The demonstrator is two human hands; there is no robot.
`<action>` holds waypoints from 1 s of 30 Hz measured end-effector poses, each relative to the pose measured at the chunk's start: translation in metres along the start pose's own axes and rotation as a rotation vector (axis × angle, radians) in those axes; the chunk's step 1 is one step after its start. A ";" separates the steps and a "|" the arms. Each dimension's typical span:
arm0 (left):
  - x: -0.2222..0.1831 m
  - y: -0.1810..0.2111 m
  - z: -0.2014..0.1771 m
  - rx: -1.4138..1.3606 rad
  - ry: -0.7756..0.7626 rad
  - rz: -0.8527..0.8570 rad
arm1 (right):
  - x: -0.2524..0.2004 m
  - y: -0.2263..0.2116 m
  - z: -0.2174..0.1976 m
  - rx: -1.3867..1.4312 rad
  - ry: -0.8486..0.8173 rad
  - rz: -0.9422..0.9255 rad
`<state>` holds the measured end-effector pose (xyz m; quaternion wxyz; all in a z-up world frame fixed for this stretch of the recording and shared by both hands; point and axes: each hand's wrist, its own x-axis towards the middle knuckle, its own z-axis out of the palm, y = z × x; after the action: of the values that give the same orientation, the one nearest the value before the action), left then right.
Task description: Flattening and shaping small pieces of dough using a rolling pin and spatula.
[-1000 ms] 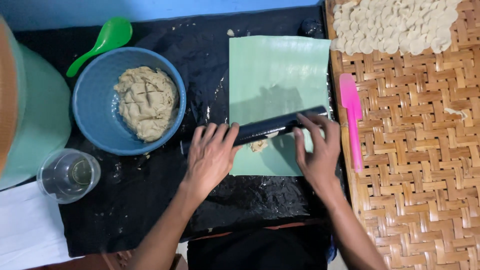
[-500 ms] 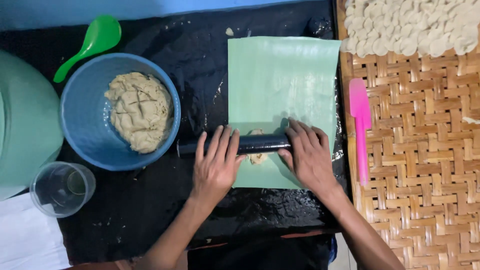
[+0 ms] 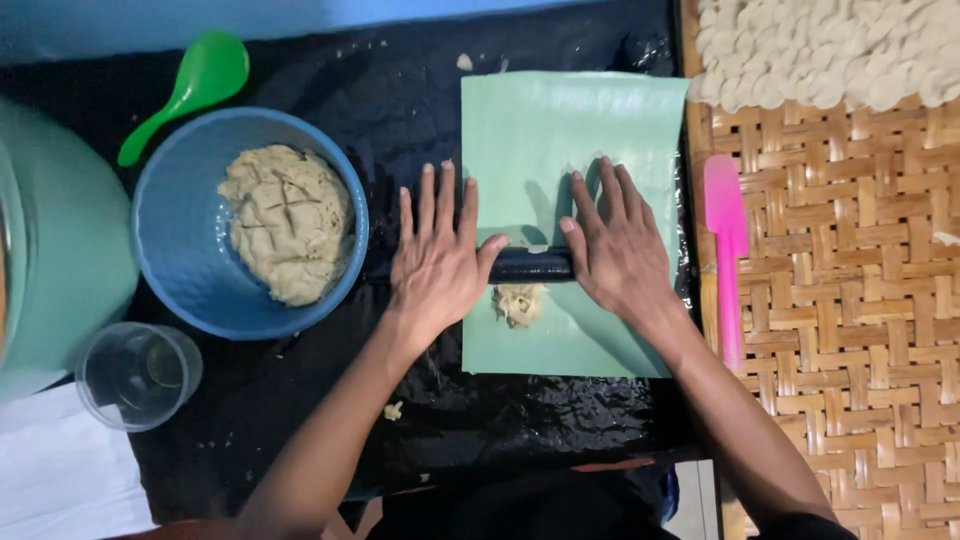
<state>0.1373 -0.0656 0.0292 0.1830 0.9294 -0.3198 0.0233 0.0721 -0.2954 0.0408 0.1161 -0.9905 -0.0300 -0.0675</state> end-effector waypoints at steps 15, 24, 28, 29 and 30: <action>-0.053 0.006 -0.020 -0.096 -0.097 0.191 | -0.066 0.000 -0.011 0.026 -0.096 -0.091; -0.055 0.008 -0.020 -0.115 -0.036 0.121 | -0.050 -0.019 -0.018 0.144 -0.045 -0.110; -0.071 0.014 -0.007 -0.069 0.094 0.147 | -0.068 -0.019 0.002 0.167 0.046 -0.134; -0.076 0.017 -0.007 -0.045 0.094 0.157 | -0.076 -0.018 0.007 0.160 0.067 -0.128; -0.082 0.020 -0.007 -0.020 0.093 0.167 | -0.085 -0.018 0.012 0.154 0.088 -0.122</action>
<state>0.0611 -0.0296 0.0293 0.2044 0.8954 -0.3877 0.0782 -0.0115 -0.2789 0.0213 0.1887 -0.9710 -0.0903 -0.1156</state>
